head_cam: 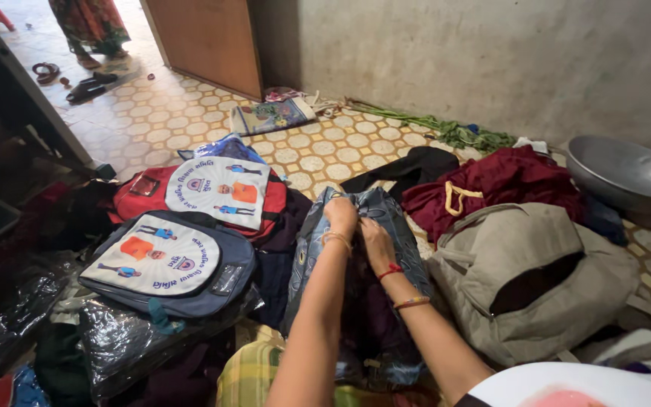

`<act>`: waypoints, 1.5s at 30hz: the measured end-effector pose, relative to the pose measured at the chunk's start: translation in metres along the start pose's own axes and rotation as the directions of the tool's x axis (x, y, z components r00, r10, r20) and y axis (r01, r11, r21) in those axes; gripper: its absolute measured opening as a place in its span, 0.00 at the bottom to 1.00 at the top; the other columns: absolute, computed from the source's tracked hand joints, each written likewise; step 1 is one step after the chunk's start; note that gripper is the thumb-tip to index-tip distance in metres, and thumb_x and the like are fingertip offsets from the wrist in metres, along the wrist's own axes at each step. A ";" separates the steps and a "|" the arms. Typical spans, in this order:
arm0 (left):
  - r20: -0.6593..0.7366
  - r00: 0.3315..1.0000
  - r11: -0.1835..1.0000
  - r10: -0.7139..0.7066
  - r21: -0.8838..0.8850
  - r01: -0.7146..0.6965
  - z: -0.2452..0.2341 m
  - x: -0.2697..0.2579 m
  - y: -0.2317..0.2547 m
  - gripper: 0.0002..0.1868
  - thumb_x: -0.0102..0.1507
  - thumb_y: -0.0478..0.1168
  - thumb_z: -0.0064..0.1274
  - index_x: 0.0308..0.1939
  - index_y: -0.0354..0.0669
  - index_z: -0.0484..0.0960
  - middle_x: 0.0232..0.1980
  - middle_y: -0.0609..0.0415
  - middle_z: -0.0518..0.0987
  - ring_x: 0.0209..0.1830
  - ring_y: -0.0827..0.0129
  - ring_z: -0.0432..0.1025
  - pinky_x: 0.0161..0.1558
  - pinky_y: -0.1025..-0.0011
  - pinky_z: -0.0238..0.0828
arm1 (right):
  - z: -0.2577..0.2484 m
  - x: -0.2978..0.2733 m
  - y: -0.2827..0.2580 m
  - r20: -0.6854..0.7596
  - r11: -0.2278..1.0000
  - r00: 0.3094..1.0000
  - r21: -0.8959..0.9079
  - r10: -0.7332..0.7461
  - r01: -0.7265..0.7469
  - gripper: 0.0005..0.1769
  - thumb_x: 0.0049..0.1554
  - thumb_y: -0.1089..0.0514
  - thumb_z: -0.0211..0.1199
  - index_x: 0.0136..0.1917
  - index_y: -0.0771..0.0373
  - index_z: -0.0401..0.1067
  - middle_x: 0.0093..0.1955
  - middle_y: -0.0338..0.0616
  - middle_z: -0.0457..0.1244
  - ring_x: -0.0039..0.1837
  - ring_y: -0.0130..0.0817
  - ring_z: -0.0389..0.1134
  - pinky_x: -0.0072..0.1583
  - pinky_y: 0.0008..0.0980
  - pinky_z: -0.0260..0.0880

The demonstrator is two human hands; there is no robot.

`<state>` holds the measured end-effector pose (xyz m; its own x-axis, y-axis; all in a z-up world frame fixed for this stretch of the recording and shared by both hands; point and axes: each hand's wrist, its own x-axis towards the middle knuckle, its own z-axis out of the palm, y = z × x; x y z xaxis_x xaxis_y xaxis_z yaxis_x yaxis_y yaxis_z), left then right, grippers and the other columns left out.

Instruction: The person sits on the floor and packs various folded clothes and fabric items into a patterned backpack. They transfer items from a beige bag and the surrounding floor into the backpack, arranging them by hand before zipping the bag closed.

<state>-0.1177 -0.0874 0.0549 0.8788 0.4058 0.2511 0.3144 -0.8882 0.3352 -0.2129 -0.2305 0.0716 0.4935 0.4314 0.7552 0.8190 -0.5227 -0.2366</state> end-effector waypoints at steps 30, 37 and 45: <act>-0.090 0.987 0.958 0.132 -0.246 -0.151 -0.087 -0.177 -0.086 0.26 0.59 0.54 0.62 0.44 0.34 0.74 0.39 0.34 0.82 0.41 0.39 0.78 0.42 0.50 0.75 | -0.028 -0.080 -0.066 0.415 0.997 0.909 -0.047 -0.042 0.068 0.26 0.57 0.66 0.50 0.66 0.81 0.66 0.71 0.70 0.60 0.74 0.58 0.62 0.75 0.42 0.59; -0.011 0.977 0.974 0.211 -0.086 -0.211 -0.085 -0.175 -0.078 0.20 0.60 0.53 0.56 0.35 0.37 0.81 0.34 0.36 0.82 0.36 0.41 0.80 0.39 0.50 0.78 | 0.006 -0.077 -0.048 0.601 0.991 0.795 -0.136 0.084 -0.002 0.38 0.52 0.64 0.51 0.74 0.84 0.55 0.75 0.81 0.46 0.75 0.75 0.50 0.73 0.55 0.53; 0.006 0.917 0.869 0.399 -0.322 -0.376 -0.090 -0.174 -0.085 0.16 0.63 0.50 0.47 0.35 0.43 0.84 0.31 0.38 0.81 0.32 0.39 0.76 0.36 0.46 0.73 | 0.041 -0.105 -0.043 0.676 0.973 0.702 -0.191 0.224 -0.127 0.31 0.57 0.57 0.52 0.73 0.69 0.62 0.76 0.61 0.55 0.81 0.52 0.51 0.79 0.59 0.43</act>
<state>-0.3294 -0.0627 0.0648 0.9335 0.0159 0.3582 -0.1730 -0.8551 0.4888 -0.2876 -0.2230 -0.0225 0.7280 0.6826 0.0639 0.6786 -0.7040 -0.2098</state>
